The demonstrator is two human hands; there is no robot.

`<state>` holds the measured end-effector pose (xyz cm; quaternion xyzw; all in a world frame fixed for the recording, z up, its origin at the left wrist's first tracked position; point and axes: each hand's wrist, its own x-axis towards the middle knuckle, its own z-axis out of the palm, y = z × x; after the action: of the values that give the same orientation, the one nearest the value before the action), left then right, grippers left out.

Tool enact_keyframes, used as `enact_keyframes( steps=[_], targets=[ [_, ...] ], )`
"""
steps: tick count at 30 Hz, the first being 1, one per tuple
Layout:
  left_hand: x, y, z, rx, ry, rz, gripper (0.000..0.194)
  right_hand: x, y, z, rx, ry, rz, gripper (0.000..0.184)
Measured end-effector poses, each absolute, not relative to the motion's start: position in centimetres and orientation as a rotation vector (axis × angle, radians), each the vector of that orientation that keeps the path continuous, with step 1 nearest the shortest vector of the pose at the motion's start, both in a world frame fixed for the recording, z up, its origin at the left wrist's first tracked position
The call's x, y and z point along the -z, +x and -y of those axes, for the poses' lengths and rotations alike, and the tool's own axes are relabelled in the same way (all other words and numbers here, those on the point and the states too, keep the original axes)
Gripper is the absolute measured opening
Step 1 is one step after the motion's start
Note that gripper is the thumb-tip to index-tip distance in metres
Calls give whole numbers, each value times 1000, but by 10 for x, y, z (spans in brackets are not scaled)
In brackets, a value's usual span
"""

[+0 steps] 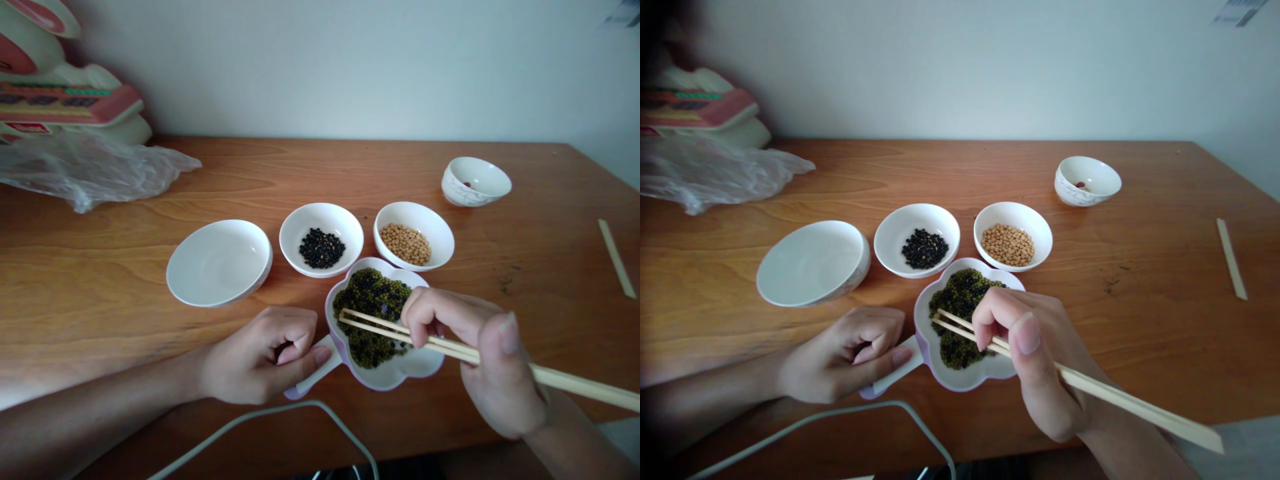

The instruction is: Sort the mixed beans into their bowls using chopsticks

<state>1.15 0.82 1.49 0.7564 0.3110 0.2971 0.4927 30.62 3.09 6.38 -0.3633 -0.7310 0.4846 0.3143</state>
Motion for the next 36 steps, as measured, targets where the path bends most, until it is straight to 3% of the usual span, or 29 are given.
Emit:
enact_keyframes(
  steps=[36],
  targets=[
    [-15,11,-8,-707,1833,-770,44,-63,295,-31,-1008,-897,1814,66]
  ],
)
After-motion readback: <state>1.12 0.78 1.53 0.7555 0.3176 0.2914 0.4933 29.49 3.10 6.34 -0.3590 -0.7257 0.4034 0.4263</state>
